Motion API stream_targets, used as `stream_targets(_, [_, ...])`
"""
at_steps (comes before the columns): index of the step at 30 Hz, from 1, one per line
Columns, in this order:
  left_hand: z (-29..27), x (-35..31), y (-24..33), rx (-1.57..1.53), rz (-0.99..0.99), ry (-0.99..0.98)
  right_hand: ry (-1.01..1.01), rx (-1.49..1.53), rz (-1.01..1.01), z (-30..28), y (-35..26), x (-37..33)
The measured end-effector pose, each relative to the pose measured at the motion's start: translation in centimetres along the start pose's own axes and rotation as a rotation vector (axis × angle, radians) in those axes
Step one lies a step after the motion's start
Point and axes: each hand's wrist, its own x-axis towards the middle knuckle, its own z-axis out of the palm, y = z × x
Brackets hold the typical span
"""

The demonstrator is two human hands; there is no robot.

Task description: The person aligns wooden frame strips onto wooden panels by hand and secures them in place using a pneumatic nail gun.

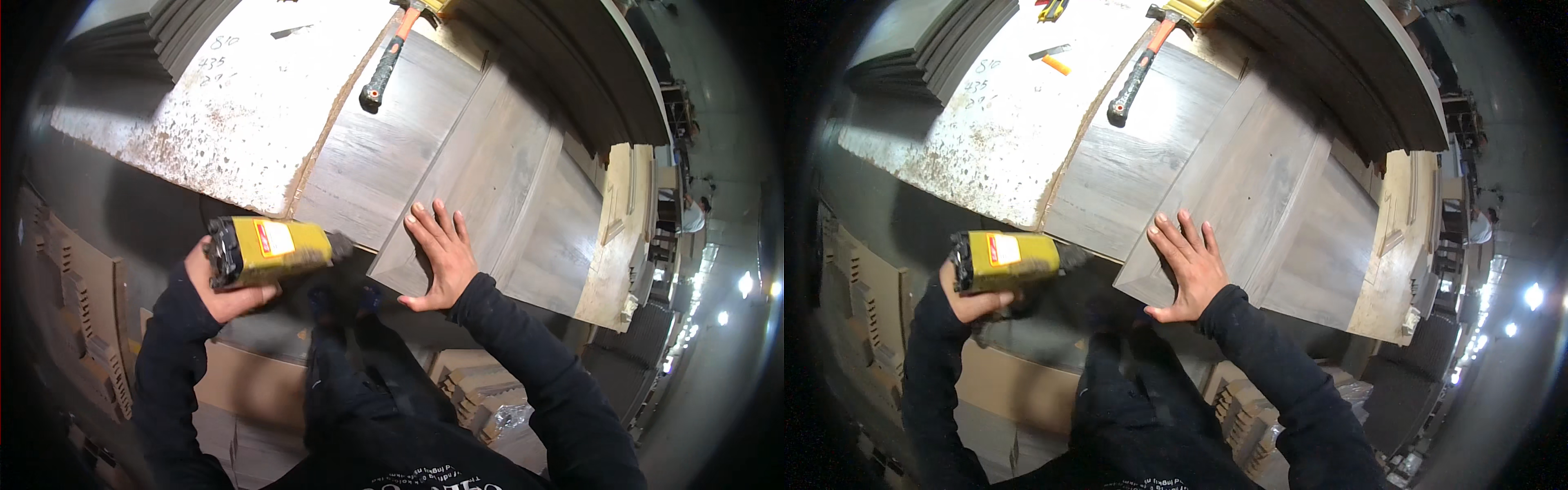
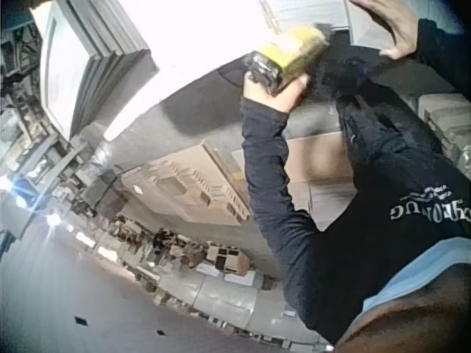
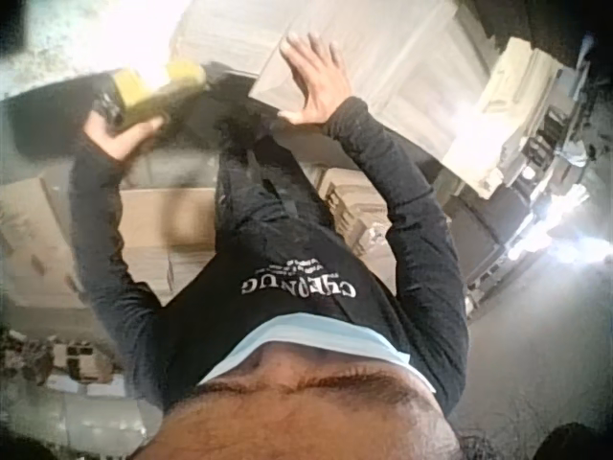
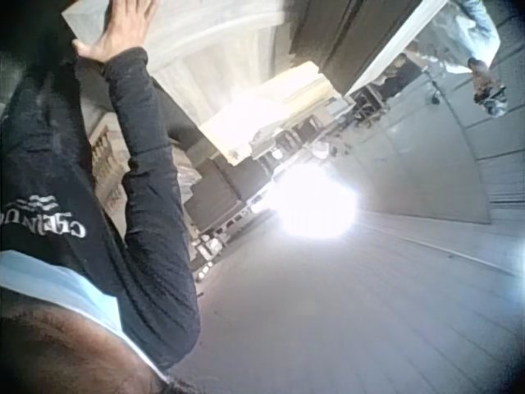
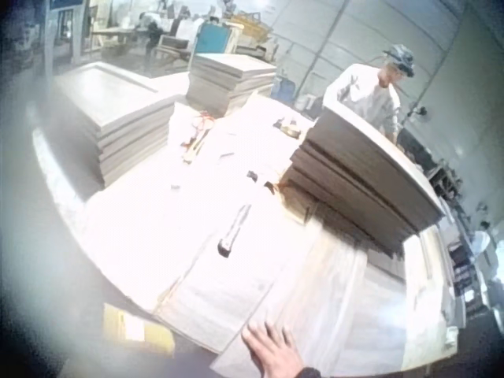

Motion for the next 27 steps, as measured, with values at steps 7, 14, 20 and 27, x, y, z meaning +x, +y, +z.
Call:
stream_targets(7, [1.3,2.4,-6.2,-0.227,-0.077,-0.173,-0.026,0.021,0.016,0.5,-0.1,0.3])
stream_targets(14, [1.8,3.5,-7.0,-0.328,-0.061,-0.264,-0.007,0.027,0.018,0.7,-0.1,0.5])
stream_targets(20, [1.8,3.1,-6.0,-0.089,0.073,-0.188,0.000,0.033,0.023,0.7,0.2,0.4])
stream_targets(27, [1.4,1.0,1.0,0.668,0.511,0.389,-0.019,0.018,0.022,0.4,0.4,0.2])
